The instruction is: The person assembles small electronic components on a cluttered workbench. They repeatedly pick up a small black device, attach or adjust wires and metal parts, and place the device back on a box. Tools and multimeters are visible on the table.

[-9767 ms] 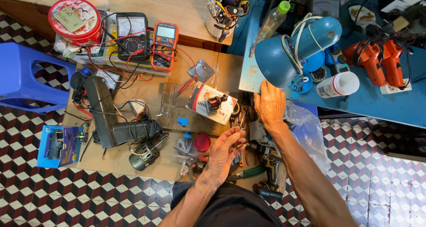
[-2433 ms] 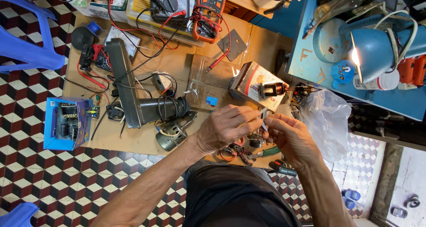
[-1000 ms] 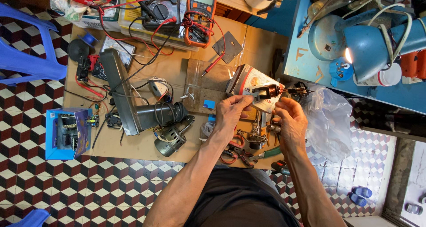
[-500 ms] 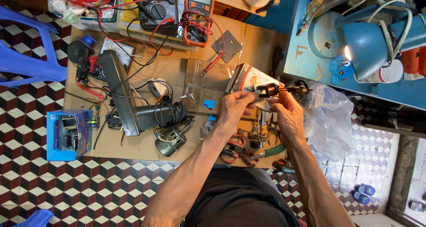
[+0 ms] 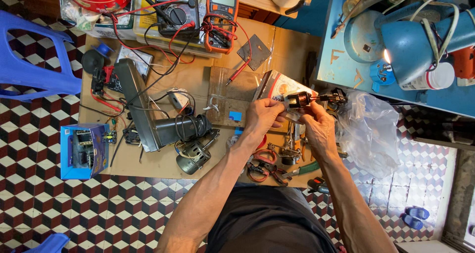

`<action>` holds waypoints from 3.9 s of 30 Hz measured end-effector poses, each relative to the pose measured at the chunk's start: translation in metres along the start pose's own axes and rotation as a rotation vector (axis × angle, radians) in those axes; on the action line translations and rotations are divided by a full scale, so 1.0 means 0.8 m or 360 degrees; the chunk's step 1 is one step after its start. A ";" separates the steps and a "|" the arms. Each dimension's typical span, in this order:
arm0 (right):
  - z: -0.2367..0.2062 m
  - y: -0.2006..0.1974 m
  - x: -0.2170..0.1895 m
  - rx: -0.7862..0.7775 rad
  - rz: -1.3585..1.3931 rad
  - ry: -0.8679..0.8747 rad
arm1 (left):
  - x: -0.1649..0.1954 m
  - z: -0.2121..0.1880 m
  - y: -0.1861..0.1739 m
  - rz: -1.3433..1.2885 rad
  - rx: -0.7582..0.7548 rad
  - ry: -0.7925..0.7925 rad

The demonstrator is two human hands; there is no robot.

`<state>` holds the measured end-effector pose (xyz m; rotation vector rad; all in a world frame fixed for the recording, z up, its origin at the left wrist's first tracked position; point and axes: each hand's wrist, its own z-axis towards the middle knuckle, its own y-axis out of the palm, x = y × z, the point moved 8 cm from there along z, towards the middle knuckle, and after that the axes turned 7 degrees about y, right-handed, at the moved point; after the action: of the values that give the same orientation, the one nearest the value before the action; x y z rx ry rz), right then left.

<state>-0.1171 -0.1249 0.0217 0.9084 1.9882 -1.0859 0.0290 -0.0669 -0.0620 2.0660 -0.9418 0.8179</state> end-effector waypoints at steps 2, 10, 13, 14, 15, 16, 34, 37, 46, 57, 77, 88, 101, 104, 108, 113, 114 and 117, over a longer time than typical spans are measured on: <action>0.002 -0.001 0.004 0.0012 -0.0014 -0.0005 | 0.000 0.001 0.001 0.0008 -0.0003 0.0007; 0.005 -0.002 0.015 -0.0027 0.0005 0.0035 | 0.016 -0.010 0.001 0.0292 0.0032 0.0152; 0.004 -0.006 0.020 -0.0043 0.0076 0.0075 | 0.033 -0.031 -0.002 0.0606 0.0058 0.0390; 0.005 -0.006 0.020 -0.0054 0.0083 0.0044 | 0.044 -0.043 -0.004 0.0767 0.0077 0.0589; 0.006 -0.006 0.021 -0.0065 0.0090 0.0013 | 0.056 -0.053 -0.003 0.0927 0.0094 0.0787; 0.007 -0.007 0.024 -0.0076 0.0124 0.0012 | 0.065 -0.056 0.000 0.1011 0.0073 0.0922; 0.044 -0.118 0.114 0.0159 0.0522 0.0004 | 0.088 -0.059 0.056 0.1366 0.0031 0.1046; 0.092 -0.183 0.156 0.0345 0.0972 0.0330 | 0.075 -0.078 0.046 0.1222 0.0217 0.0880; 0.169 -0.178 0.154 0.0269 0.1300 0.0738 | -0.010 -0.162 0.092 0.1145 0.0264 0.0552; 0.027 -0.214 0.068 0.0396 0.0334 -0.0290 | 0.016 -0.120 0.199 0.0800 -0.0051 0.0724; -0.084 -0.200 0.029 0.0767 -0.0476 -0.1197 | -0.006 -0.082 0.256 -0.0266 -0.0218 0.0748; -0.074 -0.207 0.039 0.0323 -0.0311 -0.0726 | -0.002 -0.088 0.237 -0.0037 0.0007 0.0714; -0.009 -0.169 0.092 -0.0425 0.0893 0.0158 | 0.019 -0.123 0.220 0.0887 0.0266 0.0889; 0.004 -0.154 0.113 -0.0469 0.1130 0.0266 | 0.021 -0.126 0.214 0.0951 0.0249 0.0858; 0.031 -0.145 0.118 -0.0414 0.1190 0.0296 | 0.015 -0.149 0.175 0.1007 0.0319 0.0743; 0.064 -0.119 0.100 -0.0368 0.1143 0.0244 | 0.033 -0.157 0.083 0.1018 0.0661 0.0798; 0.071 -0.112 0.093 -0.0355 0.1111 0.0205 | 0.043 -0.149 0.066 0.1033 0.0699 0.0830; 0.091 -0.089 0.073 -0.0330 0.1036 0.0119 | 0.078 -0.123 0.038 0.1217 0.0658 0.1064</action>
<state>-0.1888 -0.2034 -0.0281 1.3605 1.6311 -0.4752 0.0135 -0.0247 0.0498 1.4944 -1.2275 2.0875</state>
